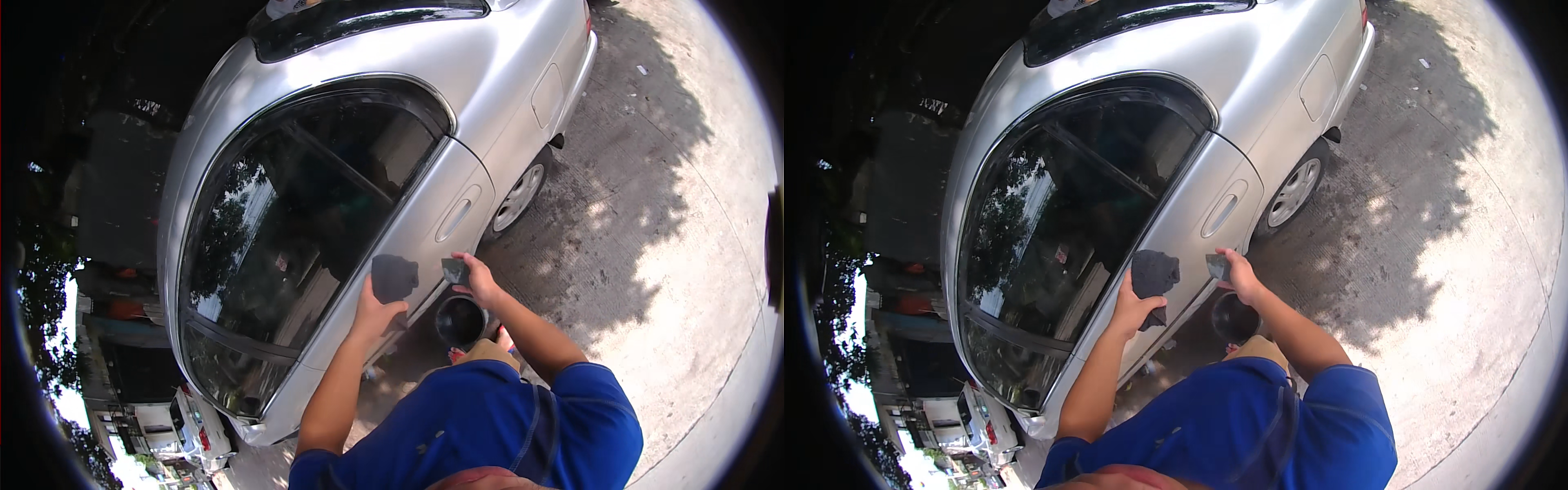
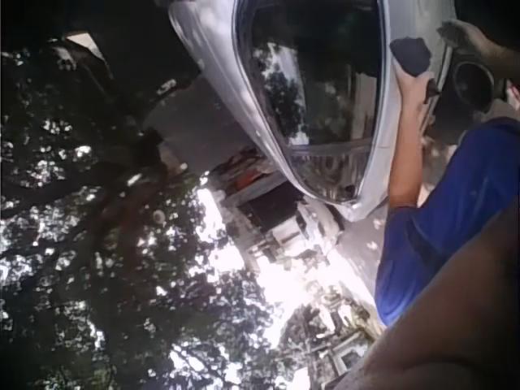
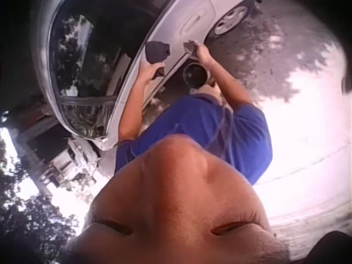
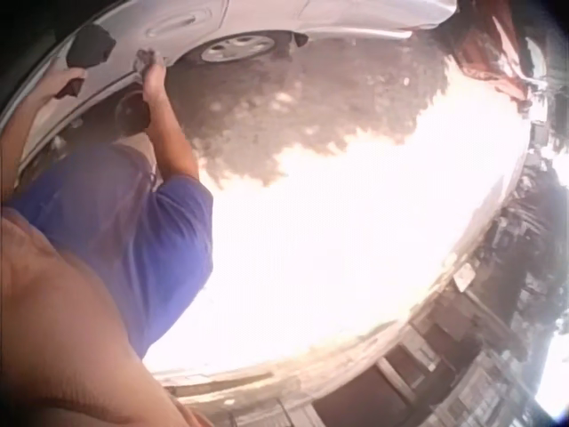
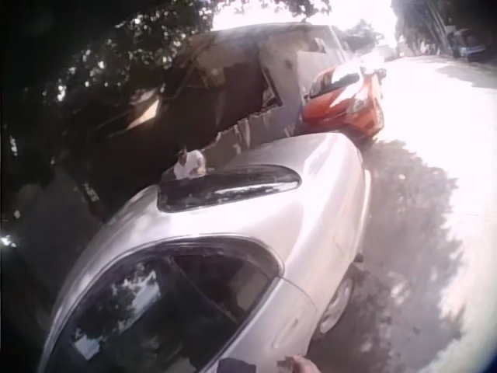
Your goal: The person sands the car exterior using sandpaper and wipes the surface with a cloth.
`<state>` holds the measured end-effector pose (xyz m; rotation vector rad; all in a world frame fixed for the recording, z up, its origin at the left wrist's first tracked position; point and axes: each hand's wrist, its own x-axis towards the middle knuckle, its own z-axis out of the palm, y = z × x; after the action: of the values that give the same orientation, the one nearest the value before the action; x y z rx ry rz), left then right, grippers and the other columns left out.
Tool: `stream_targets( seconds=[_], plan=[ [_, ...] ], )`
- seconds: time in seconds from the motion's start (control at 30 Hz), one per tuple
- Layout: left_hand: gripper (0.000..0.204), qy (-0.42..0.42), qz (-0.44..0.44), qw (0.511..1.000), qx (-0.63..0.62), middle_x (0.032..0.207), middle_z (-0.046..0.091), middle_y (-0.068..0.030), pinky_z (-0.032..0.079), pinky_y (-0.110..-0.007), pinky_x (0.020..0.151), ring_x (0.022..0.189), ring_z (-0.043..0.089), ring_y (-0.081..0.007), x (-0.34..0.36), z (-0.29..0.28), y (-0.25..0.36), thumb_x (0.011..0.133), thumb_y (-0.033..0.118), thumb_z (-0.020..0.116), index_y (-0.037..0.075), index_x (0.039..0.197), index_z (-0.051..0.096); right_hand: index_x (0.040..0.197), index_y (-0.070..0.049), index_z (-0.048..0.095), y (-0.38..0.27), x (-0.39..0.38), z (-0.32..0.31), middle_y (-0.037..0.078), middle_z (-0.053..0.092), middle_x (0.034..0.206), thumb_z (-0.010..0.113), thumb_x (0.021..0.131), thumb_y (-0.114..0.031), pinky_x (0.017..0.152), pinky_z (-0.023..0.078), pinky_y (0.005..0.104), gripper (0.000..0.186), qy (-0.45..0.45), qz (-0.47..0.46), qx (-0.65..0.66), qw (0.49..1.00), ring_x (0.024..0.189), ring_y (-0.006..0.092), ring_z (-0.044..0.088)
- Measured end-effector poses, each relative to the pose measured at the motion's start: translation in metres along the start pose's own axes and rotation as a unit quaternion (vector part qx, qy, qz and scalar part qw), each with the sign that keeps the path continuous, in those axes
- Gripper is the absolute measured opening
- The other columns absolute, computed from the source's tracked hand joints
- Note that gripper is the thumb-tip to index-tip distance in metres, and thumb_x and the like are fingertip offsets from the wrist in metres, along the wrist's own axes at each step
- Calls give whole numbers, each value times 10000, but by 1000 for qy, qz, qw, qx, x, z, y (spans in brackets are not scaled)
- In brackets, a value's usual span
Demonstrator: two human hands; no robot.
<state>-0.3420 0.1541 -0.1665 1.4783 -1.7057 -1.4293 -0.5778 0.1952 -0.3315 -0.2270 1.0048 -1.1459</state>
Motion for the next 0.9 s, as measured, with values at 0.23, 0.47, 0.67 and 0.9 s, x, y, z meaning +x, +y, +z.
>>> stream_targets(
  seconds=[0.23,0.47,0.67,0.9],
  plan=[
    [1043,110,200,825,517,1320,590,-235,584,-509,905,1125,668,-454,75,-53,128,815,176,872,296,1665,281,1668,-96,314,-125,44,18,123,346,1715,465,1110,-551,1243,291,547,736,111,-437,-46,891,1589,287,298],
    [661,96,549,508,657,1248,629,-140,466,-360,670,861,590,-252,191,-15,106,857,80,659,383,1444,632,1685,-4,181,-14,80,99,231,126,1765,447,1111,-242,1291,96,590,676,258,-459,-427,735,1630,438,113],
    [596,64,620,448,641,1368,592,-156,480,-442,819,1081,584,-305,200,-53,74,789,383,804,346,1373,687,1688,20,116,98,93,163,242,28,1775,490,1077,-349,1270,-30,640,805,212,-450,-428,754,1642,434,-17],
    [445,92,681,434,583,1206,648,-110,471,-568,1025,1210,603,-335,193,-103,116,906,179,638,352,1308,719,1718,-93,106,-87,140,69,121,72,1800,339,1126,-437,1269,-11,643,723,473,-432,-349,684,1656,349,39]
  ],
)
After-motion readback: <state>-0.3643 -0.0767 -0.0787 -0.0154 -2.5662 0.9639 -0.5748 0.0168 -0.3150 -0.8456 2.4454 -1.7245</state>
